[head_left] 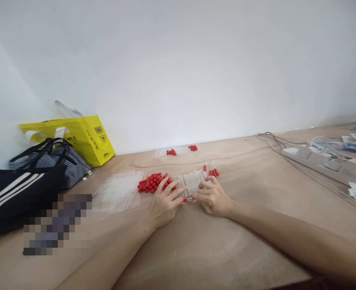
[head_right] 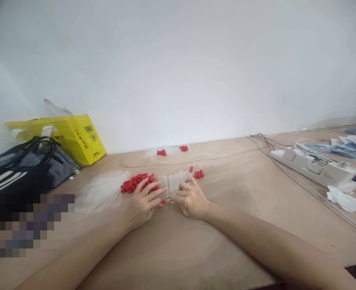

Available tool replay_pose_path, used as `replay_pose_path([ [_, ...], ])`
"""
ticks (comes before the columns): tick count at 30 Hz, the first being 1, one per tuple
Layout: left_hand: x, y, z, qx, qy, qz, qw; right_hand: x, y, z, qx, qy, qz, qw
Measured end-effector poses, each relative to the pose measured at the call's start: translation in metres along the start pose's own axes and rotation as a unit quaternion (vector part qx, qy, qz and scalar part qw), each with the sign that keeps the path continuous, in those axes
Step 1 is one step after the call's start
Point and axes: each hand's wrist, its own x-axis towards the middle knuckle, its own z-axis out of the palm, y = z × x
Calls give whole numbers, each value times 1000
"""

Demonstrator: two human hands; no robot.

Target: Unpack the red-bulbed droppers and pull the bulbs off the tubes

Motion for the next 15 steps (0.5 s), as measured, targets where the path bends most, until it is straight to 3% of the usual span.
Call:
replay_pose_path([
  [6,-6,-4,-2,14,14,-3,1000,-6,3,-1,10,-2,22,1000],
  [12,-22,-10,-5,-33,19,-128,991,-15,26,4,53,-9,207,977],
  [15,-26,-14,-3,-75,31,-196,977,-8,38,10,23,-31,289,957],
])
